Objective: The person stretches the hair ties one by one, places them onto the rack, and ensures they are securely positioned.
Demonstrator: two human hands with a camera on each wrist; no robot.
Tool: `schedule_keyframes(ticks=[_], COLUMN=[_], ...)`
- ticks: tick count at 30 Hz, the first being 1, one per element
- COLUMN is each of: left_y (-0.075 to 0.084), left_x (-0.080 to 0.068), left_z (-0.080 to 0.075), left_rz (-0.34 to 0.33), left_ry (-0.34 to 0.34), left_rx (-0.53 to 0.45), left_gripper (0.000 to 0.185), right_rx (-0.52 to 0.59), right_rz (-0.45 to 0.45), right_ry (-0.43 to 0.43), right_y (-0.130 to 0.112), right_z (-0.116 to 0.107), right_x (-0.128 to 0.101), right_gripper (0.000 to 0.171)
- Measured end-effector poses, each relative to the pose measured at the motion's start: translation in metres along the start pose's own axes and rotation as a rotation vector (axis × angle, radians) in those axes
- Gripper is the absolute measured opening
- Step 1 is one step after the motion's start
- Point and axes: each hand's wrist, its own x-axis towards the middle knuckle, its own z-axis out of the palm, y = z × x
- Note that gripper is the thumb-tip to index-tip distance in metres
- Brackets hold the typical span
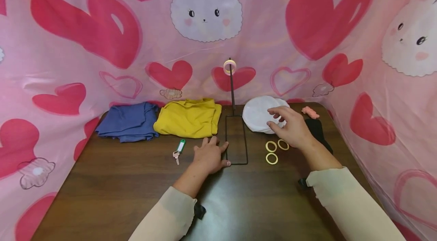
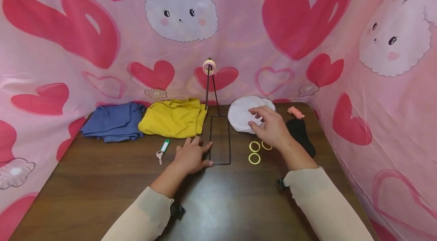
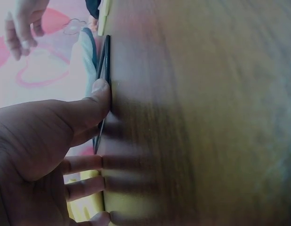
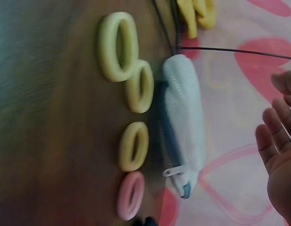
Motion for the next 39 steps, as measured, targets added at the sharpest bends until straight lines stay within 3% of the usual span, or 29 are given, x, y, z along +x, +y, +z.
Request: schedule_keyframes(ticks=[9, 21, 33, 39], left_y=[0.0, 0.0, 0.001, 0.002], left_x=[0.0, -0.002, -0.002, -0.003], left_z=[-0.001, -0.002, -0.002, -0.003], left_rz=[-0.008, -0.002, -0.007, -0.005], left_ry=[-0.008, 0.0, -0.004, -0.001], left_rx=[0.004, -0.006, -0.01, -0.004], left_gripper=[0.078, 0.077, 0.076, 0.076], right_rx=[0.018, 0.011, -0.087, -0.05], right_rz=[0.034, -0.015, -0.024, 0.016], right_ry=[-0.257, -0.547, -0.572, -0.618], right_y=[0.006, 0.015, 0.012, 0.009], right_z=[0.003, 0.005, 0.008, 0.008], right_x=[-0.031, -0.058, -0.062, -0.06], right_gripper=[0.037, 0.036, 0.047, 0.045])
